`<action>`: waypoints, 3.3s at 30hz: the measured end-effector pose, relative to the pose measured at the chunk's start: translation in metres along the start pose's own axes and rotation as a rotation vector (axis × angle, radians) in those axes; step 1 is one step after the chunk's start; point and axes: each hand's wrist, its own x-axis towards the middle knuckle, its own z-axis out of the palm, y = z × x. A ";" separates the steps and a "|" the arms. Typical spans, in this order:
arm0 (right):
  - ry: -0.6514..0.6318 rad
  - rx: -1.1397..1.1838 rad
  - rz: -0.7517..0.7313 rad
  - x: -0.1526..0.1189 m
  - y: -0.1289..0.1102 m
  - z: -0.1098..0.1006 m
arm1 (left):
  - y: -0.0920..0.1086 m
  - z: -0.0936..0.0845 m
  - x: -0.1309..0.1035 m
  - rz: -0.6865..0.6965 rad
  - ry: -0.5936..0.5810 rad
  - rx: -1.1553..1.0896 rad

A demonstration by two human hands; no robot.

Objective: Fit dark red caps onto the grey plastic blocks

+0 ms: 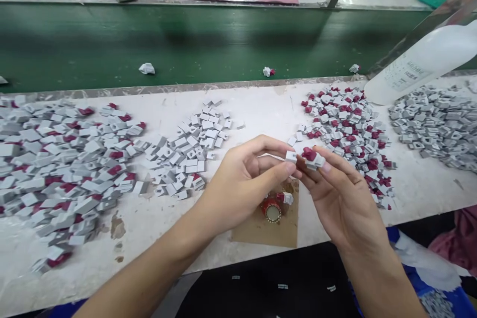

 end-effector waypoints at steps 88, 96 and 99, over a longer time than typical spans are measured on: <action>-0.139 -0.572 -0.113 -0.068 0.026 -0.032 | -0.038 -0.042 0.014 0.136 0.225 0.376; -0.194 -0.657 -0.239 -0.066 0.028 -0.033 | -0.038 -0.039 0.009 0.075 0.222 0.376; -0.200 -0.681 -0.263 -0.068 0.028 -0.032 | -0.037 -0.039 0.006 0.006 0.219 0.307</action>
